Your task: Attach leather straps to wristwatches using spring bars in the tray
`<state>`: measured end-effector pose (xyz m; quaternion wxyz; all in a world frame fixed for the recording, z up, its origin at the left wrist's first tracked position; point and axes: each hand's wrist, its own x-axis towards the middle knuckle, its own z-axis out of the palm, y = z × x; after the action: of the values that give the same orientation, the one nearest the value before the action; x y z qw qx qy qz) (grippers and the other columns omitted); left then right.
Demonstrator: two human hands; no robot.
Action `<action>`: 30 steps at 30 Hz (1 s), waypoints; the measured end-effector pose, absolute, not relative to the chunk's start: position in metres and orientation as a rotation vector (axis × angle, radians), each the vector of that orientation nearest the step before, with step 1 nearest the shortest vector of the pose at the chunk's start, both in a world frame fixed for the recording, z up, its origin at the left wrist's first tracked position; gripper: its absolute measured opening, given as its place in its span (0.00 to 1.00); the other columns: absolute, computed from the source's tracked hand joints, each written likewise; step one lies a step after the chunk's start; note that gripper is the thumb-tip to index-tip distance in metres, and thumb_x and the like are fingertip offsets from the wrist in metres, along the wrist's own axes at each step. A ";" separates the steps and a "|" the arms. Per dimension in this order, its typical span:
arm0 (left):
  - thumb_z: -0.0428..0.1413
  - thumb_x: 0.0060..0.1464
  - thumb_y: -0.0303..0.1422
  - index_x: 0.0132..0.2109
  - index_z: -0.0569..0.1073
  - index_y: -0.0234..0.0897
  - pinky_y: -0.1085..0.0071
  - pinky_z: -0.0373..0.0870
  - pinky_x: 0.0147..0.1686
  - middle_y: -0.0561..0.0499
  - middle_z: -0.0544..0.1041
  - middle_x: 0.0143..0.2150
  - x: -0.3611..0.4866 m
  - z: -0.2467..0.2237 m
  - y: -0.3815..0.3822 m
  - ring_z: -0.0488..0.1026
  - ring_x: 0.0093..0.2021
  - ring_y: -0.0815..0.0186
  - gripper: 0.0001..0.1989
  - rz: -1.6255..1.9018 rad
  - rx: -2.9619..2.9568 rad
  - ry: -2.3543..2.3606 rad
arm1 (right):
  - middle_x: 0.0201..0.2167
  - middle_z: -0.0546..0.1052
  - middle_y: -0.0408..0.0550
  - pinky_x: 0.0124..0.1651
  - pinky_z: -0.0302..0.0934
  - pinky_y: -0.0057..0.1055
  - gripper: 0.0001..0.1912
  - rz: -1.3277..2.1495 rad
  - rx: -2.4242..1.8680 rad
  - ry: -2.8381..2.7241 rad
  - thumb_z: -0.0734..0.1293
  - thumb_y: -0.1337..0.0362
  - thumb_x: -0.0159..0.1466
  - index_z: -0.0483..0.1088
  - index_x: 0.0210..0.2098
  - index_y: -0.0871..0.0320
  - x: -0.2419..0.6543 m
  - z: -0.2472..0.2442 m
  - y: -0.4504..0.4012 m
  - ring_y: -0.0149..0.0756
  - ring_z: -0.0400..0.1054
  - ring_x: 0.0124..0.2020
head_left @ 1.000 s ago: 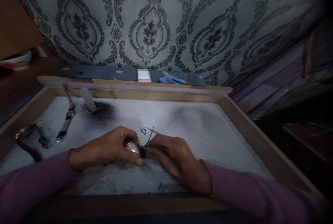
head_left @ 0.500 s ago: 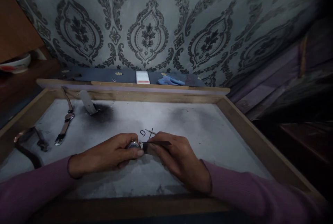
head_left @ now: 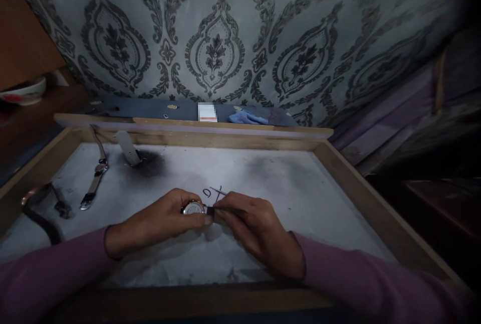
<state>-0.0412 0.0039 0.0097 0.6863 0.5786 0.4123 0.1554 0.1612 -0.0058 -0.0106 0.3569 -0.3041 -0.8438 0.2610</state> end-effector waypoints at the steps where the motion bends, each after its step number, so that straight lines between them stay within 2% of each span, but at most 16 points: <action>1: 0.55 0.54 0.38 0.30 0.68 0.36 0.74 0.46 0.21 0.61 0.55 0.20 -0.042 0.009 0.004 0.49 0.21 0.73 0.10 0.347 1.295 0.927 | 0.31 0.76 0.49 0.32 0.65 0.27 0.09 0.680 -0.782 -2.179 0.59 0.73 0.67 0.71 0.39 0.60 0.161 -0.011 -0.006 0.31 0.71 0.30; 12: 0.56 0.52 0.35 0.32 0.70 0.37 0.75 0.44 0.18 0.62 0.55 0.19 -0.040 0.011 0.005 0.47 0.18 0.75 0.06 0.334 1.215 0.964 | 0.31 0.76 0.47 0.34 0.66 0.26 0.08 0.712 -0.808 -2.154 0.60 0.73 0.67 0.71 0.39 0.60 0.159 -0.009 -0.008 0.30 0.71 0.31; 20: 0.54 0.49 0.33 0.31 0.71 0.37 0.75 0.43 0.17 0.63 0.53 0.17 -0.036 0.014 0.006 0.45 0.16 0.75 0.04 0.302 1.197 1.079 | 0.29 0.73 0.46 0.29 0.64 0.26 0.09 0.711 -0.859 -2.082 0.60 0.71 0.68 0.72 0.40 0.60 0.155 -0.013 -0.010 0.29 0.67 0.26; 25: 0.54 0.49 0.32 0.30 0.70 0.37 0.75 0.42 0.17 0.62 0.55 0.18 -0.036 0.012 0.006 0.46 0.16 0.76 0.03 0.315 1.185 1.059 | 0.28 0.70 0.44 0.24 0.60 0.24 0.10 0.793 -0.889 -2.026 0.59 0.71 0.69 0.71 0.42 0.61 0.154 -0.014 -0.010 0.25 0.62 0.20; 30: 0.53 0.48 0.31 0.29 0.69 0.37 0.75 0.42 0.17 0.62 0.56 0.18 -0.035 0.013 0.006 0.46 0.16 0.76 0.03 0.303 1.183 1.050 | 0.26 0.68 0.43 0.22 0.58 0.24 0.09 0.814 -0.878 -2.007 0.59 0.70 0.69 0.71 0.41 0.60 0.153 -0.012 -0.011 0.25 0.61 0.20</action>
<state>-0.0354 0.0061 0.0129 0.6929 0.5297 0.4700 0.1356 0.1530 -0.0108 -0.0116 0.3916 -0.3458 -0.7901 0.3205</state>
